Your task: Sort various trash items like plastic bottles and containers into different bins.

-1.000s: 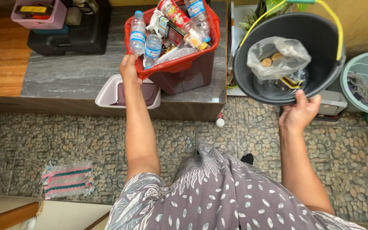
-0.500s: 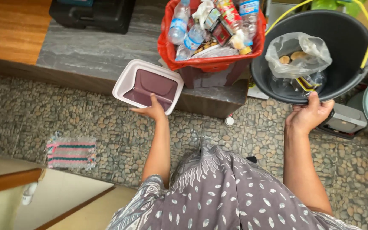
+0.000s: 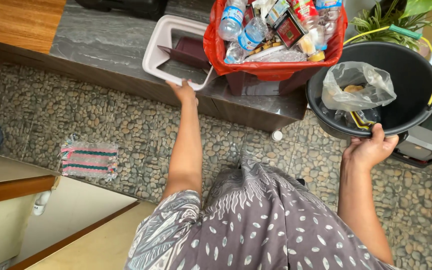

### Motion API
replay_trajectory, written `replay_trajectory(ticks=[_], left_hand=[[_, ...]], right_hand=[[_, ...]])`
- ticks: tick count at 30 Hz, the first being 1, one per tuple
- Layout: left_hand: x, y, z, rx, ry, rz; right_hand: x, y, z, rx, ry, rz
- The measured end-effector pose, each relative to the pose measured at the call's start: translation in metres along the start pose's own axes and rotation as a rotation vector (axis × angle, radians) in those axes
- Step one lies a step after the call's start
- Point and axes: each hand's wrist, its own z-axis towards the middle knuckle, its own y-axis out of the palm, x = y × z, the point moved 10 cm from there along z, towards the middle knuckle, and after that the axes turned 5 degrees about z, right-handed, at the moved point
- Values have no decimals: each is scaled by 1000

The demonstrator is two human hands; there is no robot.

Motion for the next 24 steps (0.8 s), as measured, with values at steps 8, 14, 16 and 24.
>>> replay_trajectory(ticks=[8, 14, 16, 24], left_hand=[[-29, 61, -40, -307, 55, 152], [101, 134, -213, -549, 26, -21], [123, 156, -232, -591, -18, -36], [69, 193, -266, -530, -675, -315]], right_hand=[[-14, -10, -9, 40, -39, -48], [-25, -21, -2, 22, -72, -54], [-29, -26, 6, 20, -94, -50], [-49, -43, 17, 44, -59, -48]])
